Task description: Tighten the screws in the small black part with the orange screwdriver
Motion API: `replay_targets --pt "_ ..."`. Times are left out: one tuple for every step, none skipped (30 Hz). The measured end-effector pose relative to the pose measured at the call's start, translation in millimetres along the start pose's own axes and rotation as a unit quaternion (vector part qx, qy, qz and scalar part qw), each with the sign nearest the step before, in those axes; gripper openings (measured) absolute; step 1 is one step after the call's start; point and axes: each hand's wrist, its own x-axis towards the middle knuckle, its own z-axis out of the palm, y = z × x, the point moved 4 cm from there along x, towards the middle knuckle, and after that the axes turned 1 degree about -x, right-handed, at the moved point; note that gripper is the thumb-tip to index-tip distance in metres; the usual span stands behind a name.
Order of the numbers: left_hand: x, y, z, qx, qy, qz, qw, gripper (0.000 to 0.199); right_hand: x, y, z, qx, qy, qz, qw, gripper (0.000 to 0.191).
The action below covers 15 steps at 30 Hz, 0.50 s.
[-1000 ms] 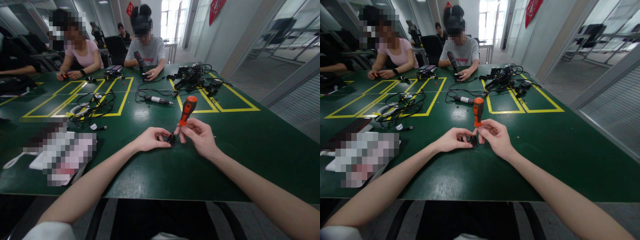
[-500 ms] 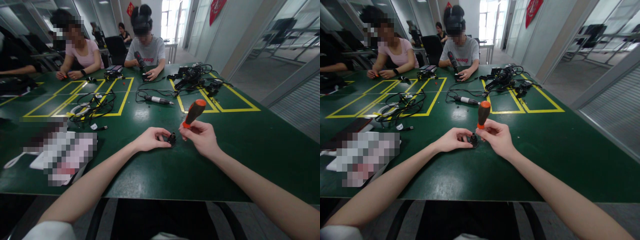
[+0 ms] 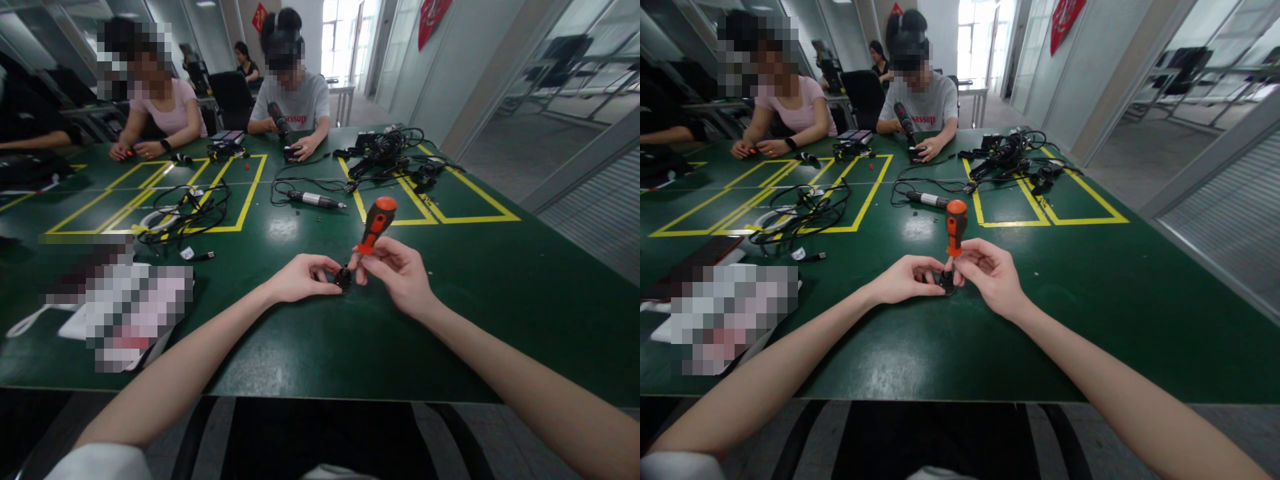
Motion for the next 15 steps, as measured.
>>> replay_targets --pt "-0.1 0.3 0.1 0.001 0.0 0.001 1.0 0.044 -0.1 -0.3 0.3 0.0 -0.003 0.001 1.0 0.037" --pt "-0.1 0.5 0.2 0.001 0.0 0.002 1.0 0.044 0.0 -0.8 0.4 -0.003 -0.003 0.003 1.0 0.038" --pt "-0.1 0.7 0.3 0.0 0.0 0.003 1.0 0.044 0.2 -1.4 0.4 -0.007 -0.001 0.004 1.0 0.038" --pt "0.0 0.7 0.4 -0.001 0.0 0.002 1.0 0.044 0.5 -2.2 0.2 -0.013 0.003 0.005 1.0 0.039" --pt "0.1 0.6 0.4 -0.003 0.0 0.002 1.0 0.044 0.9 -2.9 -0.1 -0.019 0.008 0.007 1.0 0.039" --pt "0.2 0.5 0.4 -0.004 0.0 0.002 1.0 0.044 1.2 -3.5 -0.5 -0.025 0.013 0.007 1.0 0.04" --pt "0.3 0.4 0.4 -0.004 0.0 0.003 1.0 0.045 1.6 -3.9 -0.8 -0.03 0.017 0.008 0.999 0.04" --pt "0.5 0.3 0.5 -0.005 -0.001 0.005 1.0 0.045 1.9 -4.0 -1.1 -0.033 0.02 0.009 0.999 0.04" --pt "0.6 0.2 0.6 -0.007 -0.003 0.007 1.0 0.045 2.1 -3.8 -1.5 -0.034 0.023 0.01 0.999 0.04" --pt "0.7 0.0 0.7 -0.009 -0.005 0.008 1.0 0.045 2.3 -3.3 -1.7 -0.034 0.025 0.01 0.999 0.04" --pt "0.8 -0.2 0.8 -0.012 -0.006 0.007 1.0 0.045 2.3 -2.6 -1.9 -0.033 0.024 0.011 0.999 0.04" --pt "0.9 -0.4 0.8 -0.015 -0.007 0.005 1.0 0.045 2.4 -1.8 -1.9 -0.032 0.022 0.011 0.999 0.041" --pt "0.9 -0.6 0.8 -0.016 -0.008 0.003 1.0 0.045 2.3 -0.9 -1.8 -0.03 0.018 0.011 0.999 0.041" --pt "0.9 -0.6 0.8 -0.017 -0.008 0.001 1.0 0.045 2.2 -0.1 -1.5 -0.027 0.013 0.009 1.0 0.041" --pt "0.8 -0.6 0.7 -0.016 -0.007 -0.001 1.0 0.045 2.1 0.5 -1.2 -0.022 0.007 0.006 1.0 0.041"
